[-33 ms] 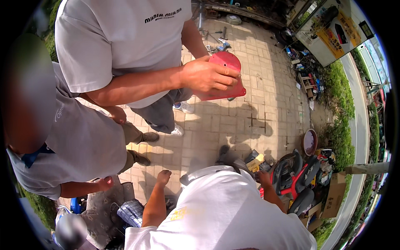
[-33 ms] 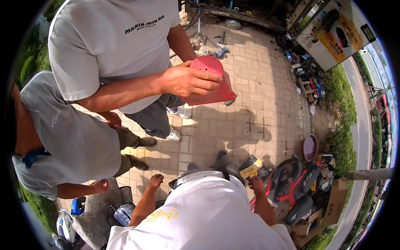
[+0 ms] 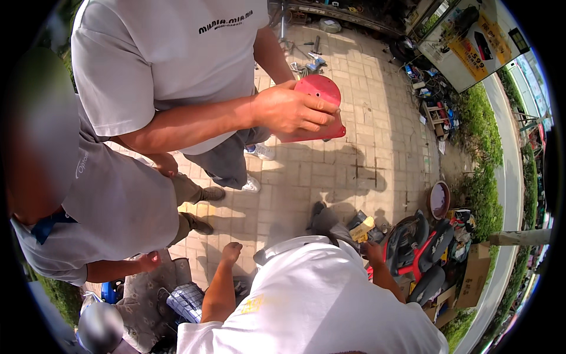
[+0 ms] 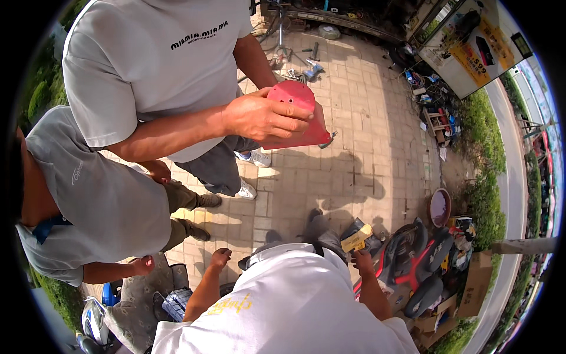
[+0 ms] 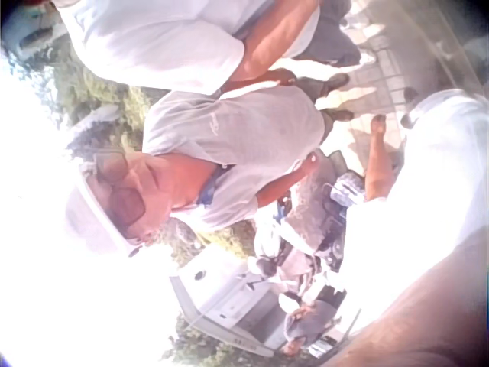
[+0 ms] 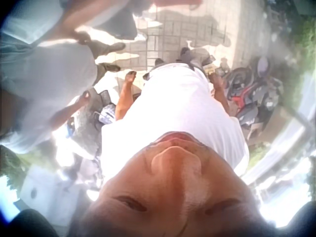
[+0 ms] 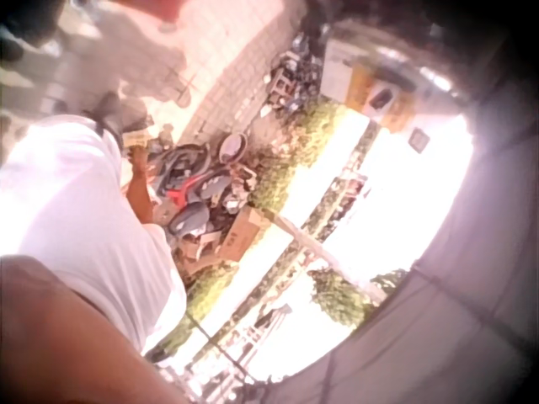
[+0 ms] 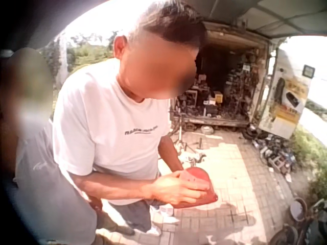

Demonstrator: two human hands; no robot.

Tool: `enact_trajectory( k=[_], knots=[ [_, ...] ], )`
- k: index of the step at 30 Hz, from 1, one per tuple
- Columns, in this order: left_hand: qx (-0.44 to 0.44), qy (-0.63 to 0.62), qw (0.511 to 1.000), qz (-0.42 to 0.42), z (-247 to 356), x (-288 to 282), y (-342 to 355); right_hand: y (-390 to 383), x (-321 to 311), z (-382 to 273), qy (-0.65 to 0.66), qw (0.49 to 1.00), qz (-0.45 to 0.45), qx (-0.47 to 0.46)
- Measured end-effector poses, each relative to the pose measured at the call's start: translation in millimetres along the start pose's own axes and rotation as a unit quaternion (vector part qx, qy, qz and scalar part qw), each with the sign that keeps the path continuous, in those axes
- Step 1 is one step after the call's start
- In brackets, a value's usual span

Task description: The person works on a scooter in an outdoor repair area, using a power drill to remove the front wheel and then applying lubricant to the axle with a syringe. The person also handles a red plastic container and a patterned seat cover during the process.

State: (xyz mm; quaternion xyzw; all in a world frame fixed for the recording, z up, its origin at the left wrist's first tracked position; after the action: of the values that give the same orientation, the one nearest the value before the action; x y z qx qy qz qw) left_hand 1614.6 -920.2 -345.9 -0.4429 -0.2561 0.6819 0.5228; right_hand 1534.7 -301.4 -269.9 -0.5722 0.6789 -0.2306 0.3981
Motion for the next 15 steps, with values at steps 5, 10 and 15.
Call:
enact_trajectory(
  k=[5,10,15],
  knots=[
    [-0.029,0.026,0.999,0.019,-5,1,-15,14,4,10,-0.045,0.997,-0.030,0.049],
    [-0.054,0.038,0.997,0.039,5,5,-42,71,6,5,-0.048,0.991,-0.093,0.078],
    [-0.031,-0.002,0.997,0.064,35,27,-59,121,10,-82,-0.090,0.990,-0.103,0.042]
  ],
)
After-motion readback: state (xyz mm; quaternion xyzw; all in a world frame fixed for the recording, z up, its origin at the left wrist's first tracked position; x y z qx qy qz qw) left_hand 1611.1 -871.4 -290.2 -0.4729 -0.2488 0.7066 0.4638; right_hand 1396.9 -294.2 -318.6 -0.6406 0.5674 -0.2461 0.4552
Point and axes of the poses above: each hand's wrist, its own y-axis towards the middle knuckle, its own x-axis out of the palm, z = x × y, the point moved 9 cm from there along y, towards the middle knuckle, and after that the axes turned 5 degrees about -x, right-handed, at the moved point
